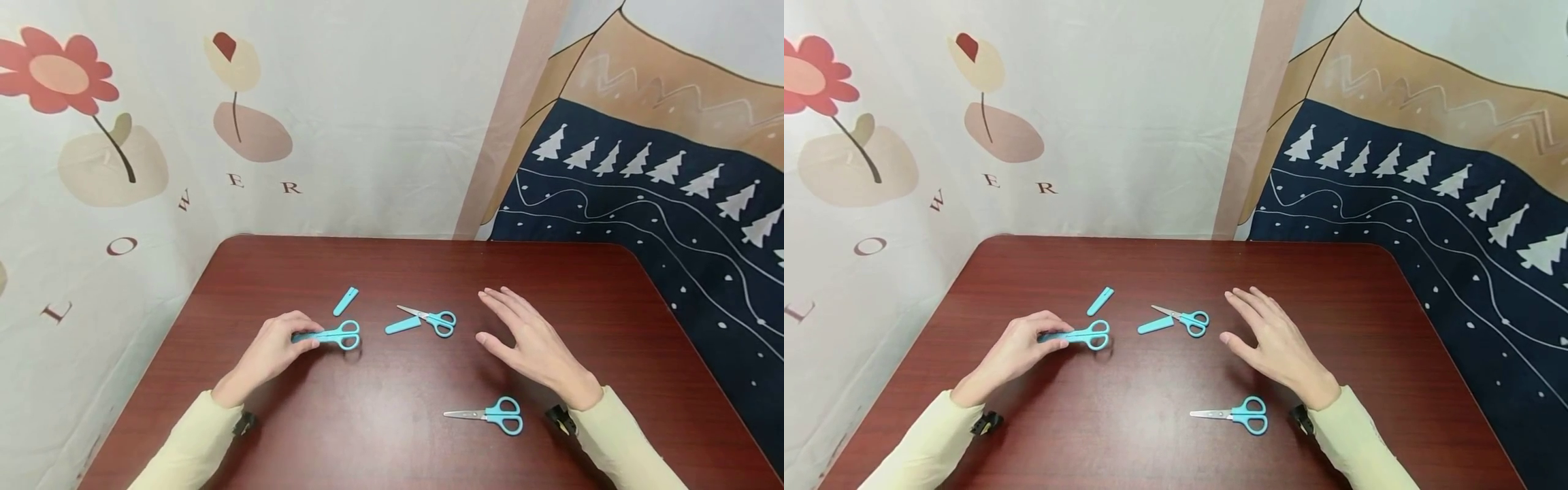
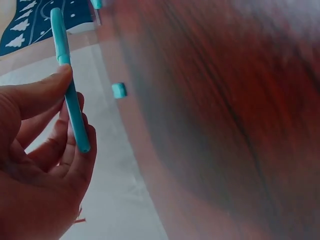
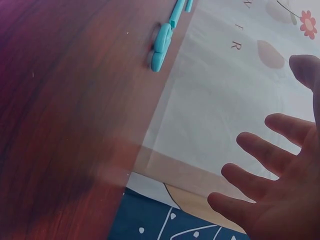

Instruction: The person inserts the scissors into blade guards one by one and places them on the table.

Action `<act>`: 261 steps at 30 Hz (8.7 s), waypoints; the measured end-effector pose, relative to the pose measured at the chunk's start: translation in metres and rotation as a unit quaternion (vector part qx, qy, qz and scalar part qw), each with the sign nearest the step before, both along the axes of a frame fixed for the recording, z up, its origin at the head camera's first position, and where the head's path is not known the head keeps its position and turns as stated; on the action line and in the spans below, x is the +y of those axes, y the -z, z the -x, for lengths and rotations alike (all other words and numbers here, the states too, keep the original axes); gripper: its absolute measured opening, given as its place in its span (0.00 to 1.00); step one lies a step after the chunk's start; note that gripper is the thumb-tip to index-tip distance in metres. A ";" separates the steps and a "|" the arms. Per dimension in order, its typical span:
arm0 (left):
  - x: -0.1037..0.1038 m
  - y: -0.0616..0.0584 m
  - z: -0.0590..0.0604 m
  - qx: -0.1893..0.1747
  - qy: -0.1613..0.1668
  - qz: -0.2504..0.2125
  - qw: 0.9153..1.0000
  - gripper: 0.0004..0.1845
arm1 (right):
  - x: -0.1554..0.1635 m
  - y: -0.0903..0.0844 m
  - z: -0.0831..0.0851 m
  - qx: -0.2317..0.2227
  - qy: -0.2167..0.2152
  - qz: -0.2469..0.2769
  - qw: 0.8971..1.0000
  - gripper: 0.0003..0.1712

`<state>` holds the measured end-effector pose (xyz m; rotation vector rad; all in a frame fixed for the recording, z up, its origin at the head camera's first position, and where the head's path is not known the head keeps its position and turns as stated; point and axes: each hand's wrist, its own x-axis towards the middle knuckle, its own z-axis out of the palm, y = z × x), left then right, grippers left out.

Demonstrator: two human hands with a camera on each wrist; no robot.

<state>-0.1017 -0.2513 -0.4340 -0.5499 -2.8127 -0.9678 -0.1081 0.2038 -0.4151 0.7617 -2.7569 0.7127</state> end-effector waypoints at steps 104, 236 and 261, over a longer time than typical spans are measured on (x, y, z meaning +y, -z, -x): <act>-0.007 -0.003 -0.021 -0.026 -0.012 -0.045 0.999 0.40 | -0.074 0.032 0.072 -0.012 -0.050 -0.140 0.989 0.11; 0.045 -0.008 0.064 -0.098 0.029 -0.050 0.994 0.07 | -0.019 0.016 0.033 0.000 0.021 -0.007 1.000 0.08; 0.068 -0.018 0.028 -0.057 0.017 -0.094 0.994 0.09 | -0.032 0.010 0.024 -0.010 0.022 0.023 0.999 0.09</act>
